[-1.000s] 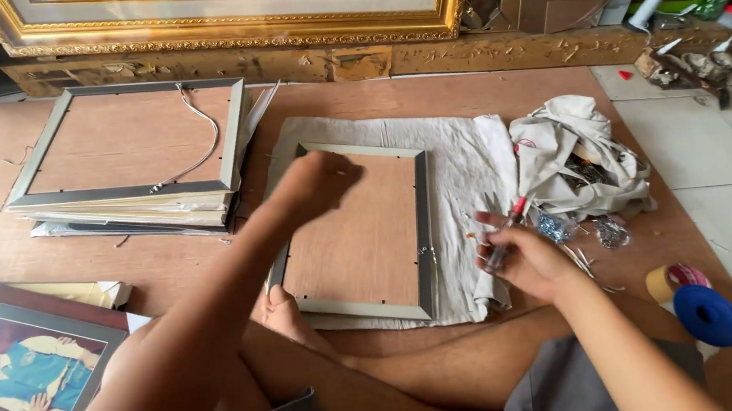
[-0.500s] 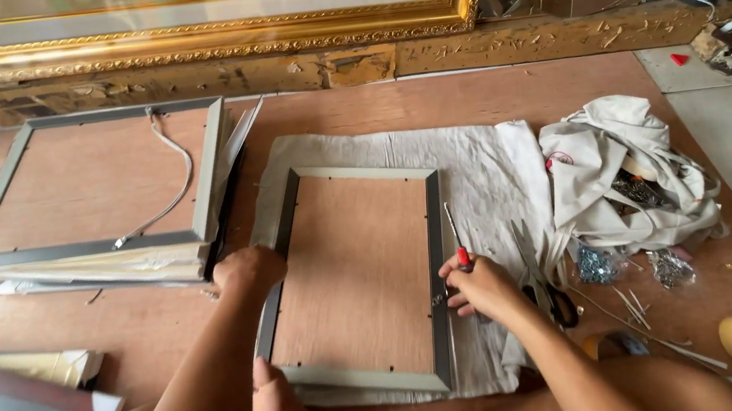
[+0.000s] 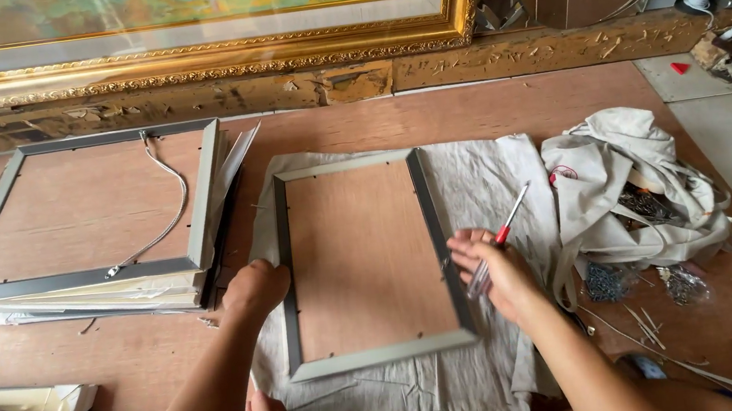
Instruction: The person sits on the floor and assembles a picture frame by screwing metal corner brackets onto the frame's back. They use a screwdriver to tighten the screws at each corner, securing the frame structure.
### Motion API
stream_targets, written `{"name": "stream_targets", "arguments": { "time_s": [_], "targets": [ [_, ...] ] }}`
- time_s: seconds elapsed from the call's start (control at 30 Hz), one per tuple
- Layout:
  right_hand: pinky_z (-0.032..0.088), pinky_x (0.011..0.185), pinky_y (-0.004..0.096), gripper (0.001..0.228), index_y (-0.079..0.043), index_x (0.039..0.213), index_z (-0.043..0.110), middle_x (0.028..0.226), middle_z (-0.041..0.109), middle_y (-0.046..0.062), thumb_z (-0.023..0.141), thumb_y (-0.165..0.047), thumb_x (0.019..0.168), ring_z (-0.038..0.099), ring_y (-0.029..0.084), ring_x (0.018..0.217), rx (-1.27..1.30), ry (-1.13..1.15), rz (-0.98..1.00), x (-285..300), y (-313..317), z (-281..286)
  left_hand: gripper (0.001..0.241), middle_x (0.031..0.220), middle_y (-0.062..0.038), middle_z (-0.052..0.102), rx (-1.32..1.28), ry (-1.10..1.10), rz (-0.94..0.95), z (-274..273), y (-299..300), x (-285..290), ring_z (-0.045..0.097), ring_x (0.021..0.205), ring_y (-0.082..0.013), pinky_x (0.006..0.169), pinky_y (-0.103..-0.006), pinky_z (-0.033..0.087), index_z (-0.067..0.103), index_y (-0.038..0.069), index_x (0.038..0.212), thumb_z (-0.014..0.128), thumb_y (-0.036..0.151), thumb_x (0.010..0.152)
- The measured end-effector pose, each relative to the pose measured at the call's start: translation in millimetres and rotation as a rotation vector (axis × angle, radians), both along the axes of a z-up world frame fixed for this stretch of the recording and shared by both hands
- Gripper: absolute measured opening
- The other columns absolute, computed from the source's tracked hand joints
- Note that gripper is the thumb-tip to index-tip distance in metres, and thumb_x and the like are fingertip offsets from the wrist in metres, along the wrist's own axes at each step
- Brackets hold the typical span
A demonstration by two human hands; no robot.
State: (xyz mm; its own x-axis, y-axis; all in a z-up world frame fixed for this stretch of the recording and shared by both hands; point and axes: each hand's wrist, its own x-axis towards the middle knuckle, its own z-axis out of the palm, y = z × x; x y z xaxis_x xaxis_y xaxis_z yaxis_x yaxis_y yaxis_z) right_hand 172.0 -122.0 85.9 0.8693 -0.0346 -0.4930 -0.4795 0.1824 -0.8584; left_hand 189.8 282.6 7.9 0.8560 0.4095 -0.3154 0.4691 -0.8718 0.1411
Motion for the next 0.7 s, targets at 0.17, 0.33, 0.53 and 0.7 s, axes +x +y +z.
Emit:
{"name": "stream_targets", "arguments": {
  "time_s": [0.17, 0.33, 0.53, 0.7],
  "targets": [
    [0.064, 0.096, 0.051, 0.047, -0.011, 0.136, 0.079, 0.136, 0.075, 0.017, 0.068, -0.015, 0.09, 0.067, 0.029, 0.116, -0.327, -0.09, -0.062, 1.5, -36.9, -45.5, 0.037, 0.101, -0.011, 0.079, 0.344, -0.2, -0.339, -37.2, -18.2, -26.7, 0.082, 0.097, -0.0309, 0.078, -0.0429, 0.065, 0.074, 0.01, 0.108, 0.05, 0.031, 0.089],
    [0.062, 0.093, 0.062, 0.052, -0.012, 0.138, 0.079, 0.147, 0.074, 0.016, 0.064, -0.01, 0.088, 0.073, 0.034, 0.128, -0.375, -0.008, -0.08, -9.8, -65.6, -52.6, 0.07, 0.129, -0.019, 0.08, -0.005, 0.133, -0.22, -35.2, -34.8, -20.6, 0.079, 0.124, -0.0402, 0.102, -0.0524, 0.064, 0.072, 0.008, 0.132, 0.049, 0.057, 0.088],
    [0.061, 0.074, 0.058, 0.046, -0.012, 0.132, 0.082, 0.128, 0.078, 0.018, 0.07, -0.013, 0.088, 0.075, 0.038, 0.117, -0.476, -0.005, -0.178, -19.5, -106.0, -62.7, 0.059, 0.119, -0.011, 0.084, -0.034, 0.124, -0.453, -87.2, -50.9, -28.6, 0.083, 0.115, -0.0348, 0.097, -0.0509, 0.068, 0.079, 0.019, 0.122, 0.051, 0.06, 0.09],
    [0.062, 0.089, 0.046, 0.037, -0.04, 0.121, 0.088, 0.115, 0.085, 0.002, 0.071, -0.035, 0.089, 0.08, 0.032, 0.112, -0.968, -0.004, -0.02, -34.6, -102.5, -33.1, 0.049, 0.101, -0.012, 0.076, -0.869, 0.036, -0.043, 25.8, -111.6, -63.8, 0.079, 0.092, -0.0279, 0.089, -0.0459, 0.073, 0.082, 0.012, 0.12, 0.071, 0.052, 0.094]
  ]
}}
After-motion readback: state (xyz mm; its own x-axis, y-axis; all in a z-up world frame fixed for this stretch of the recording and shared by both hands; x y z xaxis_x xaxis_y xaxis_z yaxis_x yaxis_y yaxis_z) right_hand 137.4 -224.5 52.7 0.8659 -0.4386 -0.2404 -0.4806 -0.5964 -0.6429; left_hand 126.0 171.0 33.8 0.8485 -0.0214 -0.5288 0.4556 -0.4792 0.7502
